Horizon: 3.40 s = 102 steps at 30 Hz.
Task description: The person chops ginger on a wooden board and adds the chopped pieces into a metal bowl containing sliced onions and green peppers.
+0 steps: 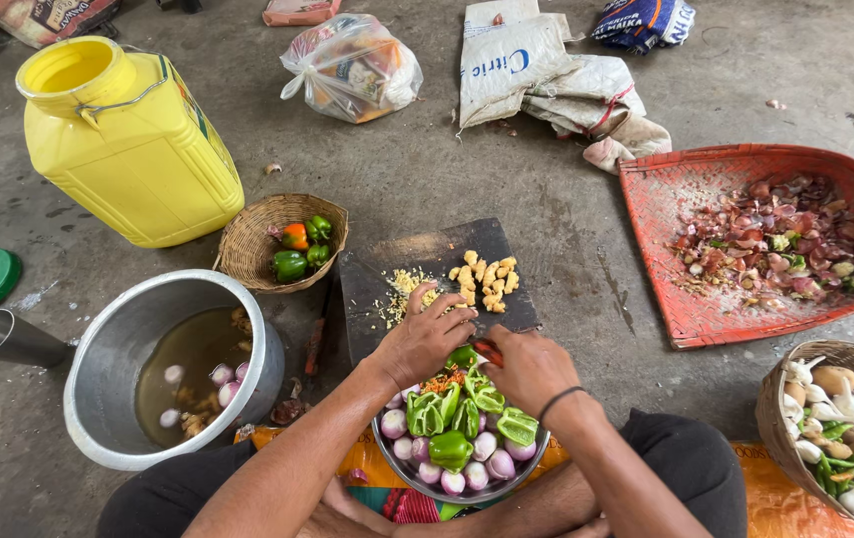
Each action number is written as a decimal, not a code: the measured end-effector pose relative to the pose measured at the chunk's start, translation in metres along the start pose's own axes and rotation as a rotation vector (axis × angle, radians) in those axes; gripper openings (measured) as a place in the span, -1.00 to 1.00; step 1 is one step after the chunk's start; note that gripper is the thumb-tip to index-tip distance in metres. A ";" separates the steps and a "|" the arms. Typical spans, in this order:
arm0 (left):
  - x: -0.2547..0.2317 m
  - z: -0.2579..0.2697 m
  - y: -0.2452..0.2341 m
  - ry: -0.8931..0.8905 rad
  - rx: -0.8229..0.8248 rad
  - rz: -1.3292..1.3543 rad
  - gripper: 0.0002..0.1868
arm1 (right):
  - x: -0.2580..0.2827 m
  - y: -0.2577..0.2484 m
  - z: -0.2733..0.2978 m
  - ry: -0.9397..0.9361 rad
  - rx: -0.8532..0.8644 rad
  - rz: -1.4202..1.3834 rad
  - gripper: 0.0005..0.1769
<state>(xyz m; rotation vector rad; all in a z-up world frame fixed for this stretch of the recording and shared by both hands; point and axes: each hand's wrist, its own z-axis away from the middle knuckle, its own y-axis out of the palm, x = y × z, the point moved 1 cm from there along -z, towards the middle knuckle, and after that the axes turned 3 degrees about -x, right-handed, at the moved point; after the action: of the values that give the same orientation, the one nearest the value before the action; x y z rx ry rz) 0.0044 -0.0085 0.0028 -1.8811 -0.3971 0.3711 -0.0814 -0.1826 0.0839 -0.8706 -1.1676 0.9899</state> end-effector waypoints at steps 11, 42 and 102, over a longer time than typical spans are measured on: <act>0.045 0.008 0.023 0.004 -0.142 0.003 -0.62 | -0.090 -0.032 0.055 -0.006 0.041 0.042 -0.52; 0.090 0.004 0.076 -0.472 0.050 0.405 -0.36 | -0.133 0.073 0.051 0.336 -0.154 -0.589 -0.51; -0.057 0.085 0.017 -0.998 0.204 0.434 -0.57 | -0.036 0.115 0.062 0.074 -0.139 -0.194 -0.64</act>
<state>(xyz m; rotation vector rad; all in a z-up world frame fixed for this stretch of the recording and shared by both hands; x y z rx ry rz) -0.0818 0.0318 -0.0373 -1.4515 -0.5668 1.5970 -0.1650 -0.1753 -0.0226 -0.8777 -1.2434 0.7202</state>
